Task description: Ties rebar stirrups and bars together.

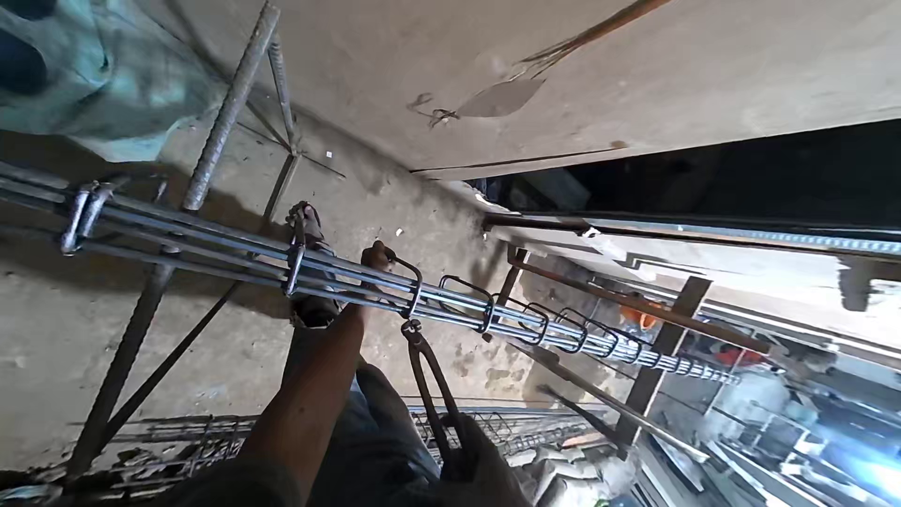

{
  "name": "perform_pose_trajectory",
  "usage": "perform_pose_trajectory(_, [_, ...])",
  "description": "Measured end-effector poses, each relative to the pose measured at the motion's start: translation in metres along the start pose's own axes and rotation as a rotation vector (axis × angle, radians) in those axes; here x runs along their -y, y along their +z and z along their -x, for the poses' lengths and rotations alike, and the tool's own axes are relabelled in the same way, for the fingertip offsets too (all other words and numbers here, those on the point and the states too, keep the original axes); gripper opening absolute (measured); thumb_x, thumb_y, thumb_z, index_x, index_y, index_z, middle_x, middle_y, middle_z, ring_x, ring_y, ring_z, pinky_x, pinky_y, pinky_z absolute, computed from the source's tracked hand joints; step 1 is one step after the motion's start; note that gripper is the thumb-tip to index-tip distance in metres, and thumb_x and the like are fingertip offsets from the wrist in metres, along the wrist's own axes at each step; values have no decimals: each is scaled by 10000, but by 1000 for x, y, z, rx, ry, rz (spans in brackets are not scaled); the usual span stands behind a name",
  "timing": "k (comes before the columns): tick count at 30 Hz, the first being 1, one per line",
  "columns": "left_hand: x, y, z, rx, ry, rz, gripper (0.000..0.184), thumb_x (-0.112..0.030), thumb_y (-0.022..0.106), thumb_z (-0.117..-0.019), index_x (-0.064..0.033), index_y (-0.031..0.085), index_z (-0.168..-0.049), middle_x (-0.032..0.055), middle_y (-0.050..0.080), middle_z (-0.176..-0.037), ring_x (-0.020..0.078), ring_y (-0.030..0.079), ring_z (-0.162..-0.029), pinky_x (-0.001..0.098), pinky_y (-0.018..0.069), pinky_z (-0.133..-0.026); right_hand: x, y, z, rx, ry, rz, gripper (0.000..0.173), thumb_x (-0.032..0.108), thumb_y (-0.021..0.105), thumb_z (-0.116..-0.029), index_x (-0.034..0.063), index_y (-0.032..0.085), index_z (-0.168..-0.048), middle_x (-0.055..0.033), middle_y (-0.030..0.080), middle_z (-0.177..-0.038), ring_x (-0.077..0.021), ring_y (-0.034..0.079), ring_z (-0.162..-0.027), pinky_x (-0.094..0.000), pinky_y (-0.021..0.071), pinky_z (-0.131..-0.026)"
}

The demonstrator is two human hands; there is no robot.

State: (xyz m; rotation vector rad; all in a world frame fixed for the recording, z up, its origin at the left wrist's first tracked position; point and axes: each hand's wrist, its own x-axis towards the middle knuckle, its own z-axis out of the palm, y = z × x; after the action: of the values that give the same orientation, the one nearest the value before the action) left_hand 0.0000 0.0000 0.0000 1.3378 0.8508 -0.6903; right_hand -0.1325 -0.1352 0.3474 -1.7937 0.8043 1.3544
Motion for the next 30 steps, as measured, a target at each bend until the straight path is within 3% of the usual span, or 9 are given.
perform_pose_trajectory(3, [2, 2, -8, 10, 28, -86, 186, -37, 505, -1037, 49, 671, -1027, 173, 646, -889, 259, 600, -785, 448, 508, -762, 14, 20, 11, -468, -94, 866, 697, 213, 771, -797, 75, 541, -1440, -124, 696, -1007, -276, 703, -738, -468, 584, -617])
perform_pose_trajectory(6, [5, 3, -5, -13, 70, -122, 120, -14, 565, -992, 42, 671, -999, 150, 636, -836, 231, 585, -721, 434, 504, -719, 1, 38, 2, -854, -231, 1449, 542, 150, 713, -845, 22, 635, -1366, -165, 706, -979, -299, 708, -801, -403, 556, -643])
perform_pose_trajectory(10, [-41, -14, 44, 15, 37, -167, 136, -16, 514, -1036, 57, 625, -1065, 159, 614, -905, 215, 560, -774, 402, 482, -765, 4, 33, 1, -524, -155, 906, 501, 283, 677, -981, 43, 595, -1412, -182, 714, -968, -327, 727, -751, -482, 606, -631])
perform_pose_trajectory(14, [-11, -4, 13, -4, 42, -10, 240, -42, 448, -1052, 42, 659, -973, 99, 589, -762, 162, 531, -638, 357, 491, -643, -8, -10, -5, 291, 59, -620, 414, 408, 468, -1074, 76, 590, -1290, 27, 569, -740, -17, 469, -487, -161, 412, -424])
perform_pose_trajectory(16, [13, 5, -3, -14, 71, 15, 240, -90, 455, -1061, 4, 650, -957, 75, 567, -738, 158, 512, -606, 360, 467, -600, -25, -13, -13, 466, 139, -910, 498, 468, 585, -1012, 77, 573, -1320, 5, 596, -776, -39, 523, -517, -186, 473, -456])
perform_pose_trajectory(18, [21, 3, -1, 16, 126, -13, 190, -105, 498, -1046, 4, 644, -993, 147, 601, -805, 251, 559, -669, 455, 489, -639, -27, -12, -14, 334, 50, -645, 519, 331, 724, -946, 48, 582, -1358, -40, 675, -796, -88, 613, -602, -246, 548, -566])
perform_pose_trajectory(22, [-3, 0, 8, 1, 15, 7, 254, -123, 439, -1080, 3, 637, -982, 85, 556, -772, 173, 503, -641, 377, 465, -641, 5, 6, 1, -326, -133, 427, 731, 183, 862, -704, 89, 544, -1356, -42, 676, -861, -181, 635, -605, -385, 555, -534])
perform_pose_trajectory(26, [0, 5, -3, -10, -19, 10, 236, -70, 470, -1061, 39, 669, -995, 123, 626, -825, 182, 570, -694, 383, 520, -704, -4, 27, 5, -771, -363, 1241, 493, 229, 681, -872, 62, 661, -1336, -142, 718, -1049, -260, 726, -789, -382, 590, -629])
perform_pose_trajectory(30, [0, 6, -2, -24, 20, -51, 224, -56, 463, -1050, 19, 648, -948, 90, 584, -755, 164, 544, -636, 355, 494, -640, -10, 10, 0, -230, -172, 282, 300, 198, 510, -1056, 43, 668, -1257, -63, 704, -825, -153, 642, -596, -317, 548, -538])
